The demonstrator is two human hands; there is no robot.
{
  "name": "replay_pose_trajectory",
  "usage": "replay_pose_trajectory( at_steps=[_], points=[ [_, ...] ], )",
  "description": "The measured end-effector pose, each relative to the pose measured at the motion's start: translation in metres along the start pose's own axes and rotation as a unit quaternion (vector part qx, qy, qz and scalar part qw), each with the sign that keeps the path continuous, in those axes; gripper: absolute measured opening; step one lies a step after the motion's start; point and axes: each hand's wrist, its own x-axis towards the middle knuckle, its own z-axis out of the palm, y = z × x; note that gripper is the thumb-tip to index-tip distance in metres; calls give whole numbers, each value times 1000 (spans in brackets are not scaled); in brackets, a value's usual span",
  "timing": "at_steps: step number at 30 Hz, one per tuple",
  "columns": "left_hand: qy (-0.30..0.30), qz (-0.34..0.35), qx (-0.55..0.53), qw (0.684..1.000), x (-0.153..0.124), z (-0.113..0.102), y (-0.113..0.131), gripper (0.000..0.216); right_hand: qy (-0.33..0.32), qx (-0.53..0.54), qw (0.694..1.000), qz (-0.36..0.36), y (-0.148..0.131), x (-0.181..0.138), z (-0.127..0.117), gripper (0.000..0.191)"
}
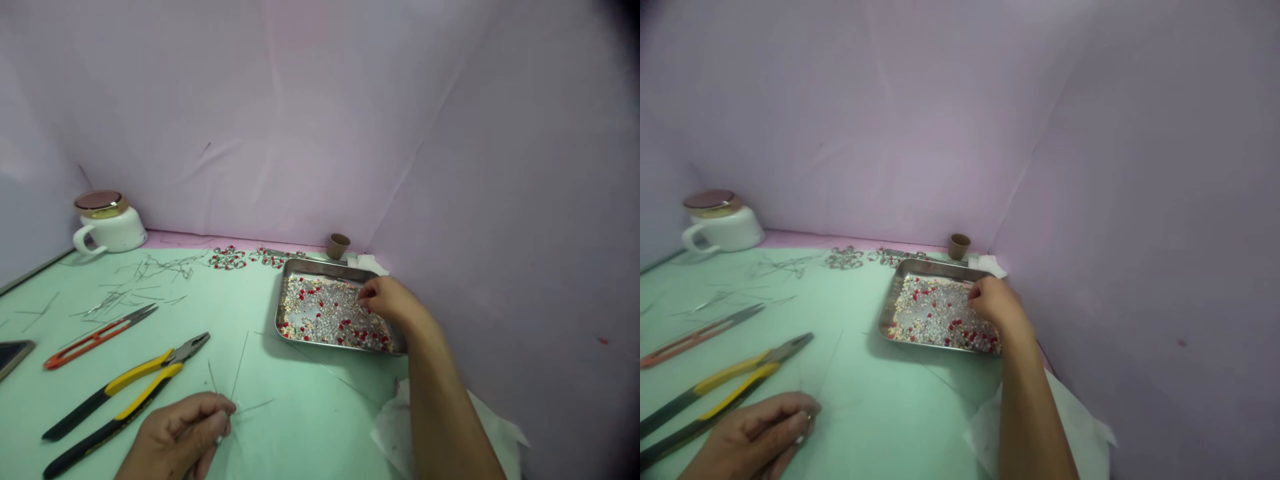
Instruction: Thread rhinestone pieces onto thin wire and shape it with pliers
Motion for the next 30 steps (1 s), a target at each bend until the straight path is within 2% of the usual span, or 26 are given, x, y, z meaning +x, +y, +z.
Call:
replay_pose_trajectory(
  at_steps=[4, 6, 8, 12, 15, 18, 21, 24, 30],
  points=[
    [-30, 6, -10, 999, -2, -1, 12, 30, -26, -2, 998, -56, -21, -1, 11, 8],
    [-52, 11, -63, 997, -3, -2, 20, 27, -48, -2, 995, -86, -28, -2, 16, 8],
    [-87, -18, -124, 988, 0, -5, 26, 22, -68, -1, 992, -108, -30, -1, 20, 9],
    [-91, -46, -188, 977, 7, -12, 30, 12, -70, -6, 991, -117, -29, -1, 20, 10],
    [-92, -44, -196, 975, 7, -13, 29, 11, -67, -2, 991, -113, -24, -1, 18, 10],
    [-76, -18, -160, 984, 3, -9, 27, 14, -74, 7, 993, -96, -18, 0, 15, 10],
    [-66, 21, -55, 996, -4, -4, 23, 23, -77, 8, 995, -63, -11, -1, 11, 9],
    [-76, 44, 47, 995, -6, -3, 18, 29, -75, 5, 997, -33, -8, -1, 10, 11],
    [-78, 10, 53, 995, 8, -10, -8, 33, -44, -4, 999, -21, -9, 3, 16, 17]
  ],
)
